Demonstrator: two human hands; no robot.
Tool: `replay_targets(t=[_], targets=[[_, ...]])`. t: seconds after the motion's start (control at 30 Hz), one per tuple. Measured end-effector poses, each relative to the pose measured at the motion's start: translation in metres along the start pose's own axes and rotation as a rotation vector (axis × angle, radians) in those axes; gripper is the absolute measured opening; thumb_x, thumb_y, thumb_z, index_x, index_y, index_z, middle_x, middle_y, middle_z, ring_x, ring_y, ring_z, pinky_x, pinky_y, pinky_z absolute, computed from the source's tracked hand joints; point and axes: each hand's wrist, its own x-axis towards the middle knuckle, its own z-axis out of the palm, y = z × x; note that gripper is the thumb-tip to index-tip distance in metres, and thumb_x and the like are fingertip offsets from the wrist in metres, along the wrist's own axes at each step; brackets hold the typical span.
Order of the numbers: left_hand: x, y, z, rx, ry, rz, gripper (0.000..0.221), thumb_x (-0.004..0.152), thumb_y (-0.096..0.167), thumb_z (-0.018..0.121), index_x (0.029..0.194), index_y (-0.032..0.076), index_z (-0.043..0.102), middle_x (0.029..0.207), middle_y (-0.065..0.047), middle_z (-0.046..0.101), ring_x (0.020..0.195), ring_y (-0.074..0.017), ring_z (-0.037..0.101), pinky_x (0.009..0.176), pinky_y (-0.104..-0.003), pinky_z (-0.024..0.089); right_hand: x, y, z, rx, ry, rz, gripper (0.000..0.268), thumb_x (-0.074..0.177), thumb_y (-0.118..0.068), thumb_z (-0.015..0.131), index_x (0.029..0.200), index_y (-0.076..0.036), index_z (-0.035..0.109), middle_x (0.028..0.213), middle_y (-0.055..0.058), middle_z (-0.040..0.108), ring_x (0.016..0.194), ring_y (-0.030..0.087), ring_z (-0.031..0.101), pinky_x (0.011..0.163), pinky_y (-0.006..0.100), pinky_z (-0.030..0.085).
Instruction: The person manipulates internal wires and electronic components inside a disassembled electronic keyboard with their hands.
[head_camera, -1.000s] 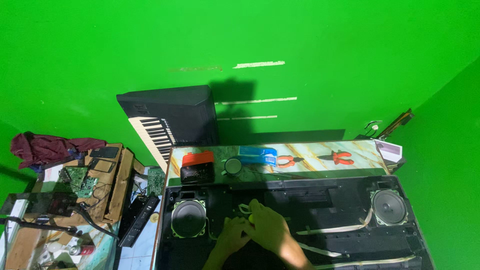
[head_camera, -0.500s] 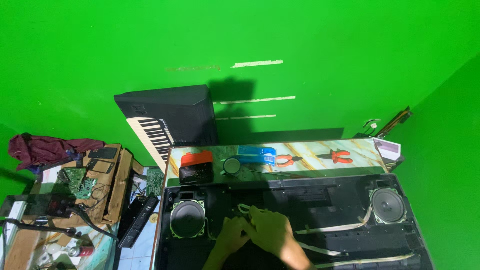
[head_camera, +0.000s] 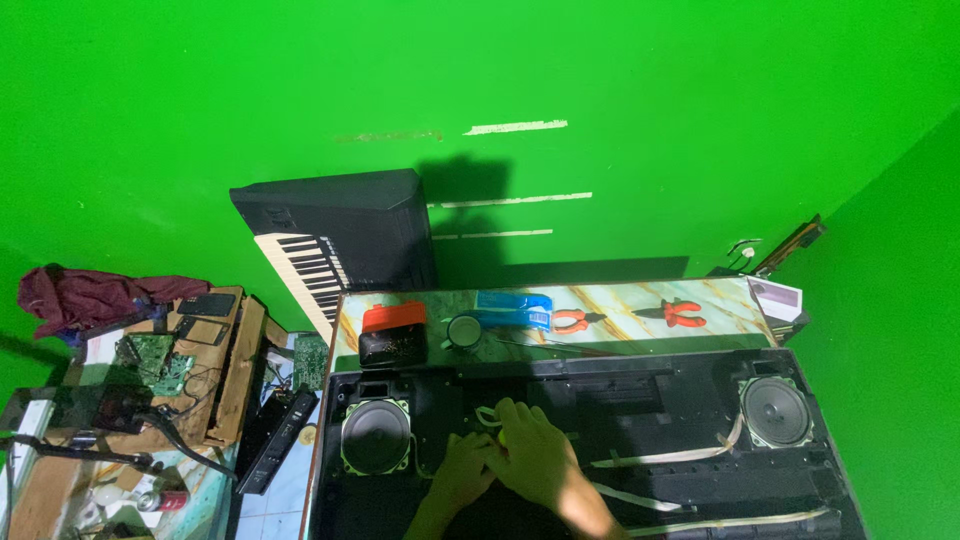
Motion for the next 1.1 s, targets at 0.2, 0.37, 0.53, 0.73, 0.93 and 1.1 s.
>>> replay_targets(t=[0.2, 0.37, 0.53, 0.73, 0.93, 1.1], targets=[[-0.005, -0.006, 0.012, 0.011, 0.148, 0.128, 0.019, 0.089, 0.022, 0.068, 0.106, 0.016, 0.073, 0.112, -0.002, 0.068, 0.108, -0.0260, 0.060, 0.090, -0.050, 0.038, -0.004, -0.006, -0.002, 0.025, 0.047, 0.010, 0.037, 0.079, -0.024, 0.076, 0.105, -0.008, 0.055, 0.098, 0.012, 0.063, 0.092, 0.035, 0.062, 0.071, 0.048, 0.054], [-0.002, -0.011, 0.019, -0.005, 0.071, 0.043, 0.022, 0.094, 0.022, 0.064, 0.113, 0.011, 0.068, 0.115, -0.006, 0.066, 0.108, -0.0283, 0.060, 0.092, -0.051, 0.039, -0.007, -0.005, 0.000, 0.128, -0.007, 0.037, 0.035, 0.083, -0.019, 0.073, 0.112, -0.009, 0.056, 0.104, 0.012, 0.060, 0.087, 0.032, 0.067, 0.069, 0.043, 0.057], [0.006, -0.025, 0.036, 0.180, -0.050, -0.022, 0.025, 0.098, 0.026, 0.058, 0.114, 0.008, 0.065, 0.112, -0.008, 0.067, 0.108, -0.0290, 0.060, 0.093, -0.055, 0.038, -0.012, -0.011, 0.006, 0.158, 0.061, -0.016, 0.041, 0.084, -0.017, 0.074, 0.121, -0.012, 0.058, 0.106, 0.013, 0.060, 0.088, 0.032, 0.068, 0.068, 0.042, 0.058], [0.003, -0.031, 0.041, 0.153, -0.062, -0.044, 0.024, 0.100, 0.024, 0.055, 0.116, 0.008, 0.064, 0.108, -0.009, 0.068, 0.103, -0.0297, 0.062, 0.099, -0.054, 0.039, -0.014, -0.015, 0.010, 0.237, 0.034, -0.038, 0.039, 0.089, -0.017, 0.071, 0.124, -0.010, 0.058, 0.110, 0.012, 0.062, 0.090, 0.029, 0.071, 0.072, 0.038, 0.060], [0.005, -0.027, 0.038, 0.274, -0.038, 0.019, 0.027, 0.097, 0.024, 0.056, 0.117, 0.007, 0.063, 0.110, -0.010, 0.067, 0.104, -0.0292, 0.062, 0.094, -0.055, 0.039, -0.017, -0.017, 0.012, 0.231, 0.168, -0.166, 0.038, 0.089, -0.008, 0.067, 0.126, -0.007, 0.059, 0.111, 0.013, 0.062, 0.092, 0.033, 0.071, 0.073, 0.039, 0.059], [0.001, -0.030, 0.035, 0.070, 0.138, 0.087, 0.025, 0.096, 0.021, 0.060, 0.116, 0.007, 0.064, 0.112, -0.012, 0.064, 0.102, -0.0318, 0.060, 0.086, -0.051, 0.042, -0.023, -0.018, 0.003, 0.269, 0.303, -0.181, 0.039, 0.087, -0.005, 0.068, 0.124, -0.006, 0.060, 0.111, 0.015, 0.063, 0.090, 0.035, 0.069, 0.071, 0.041, 0.059]])
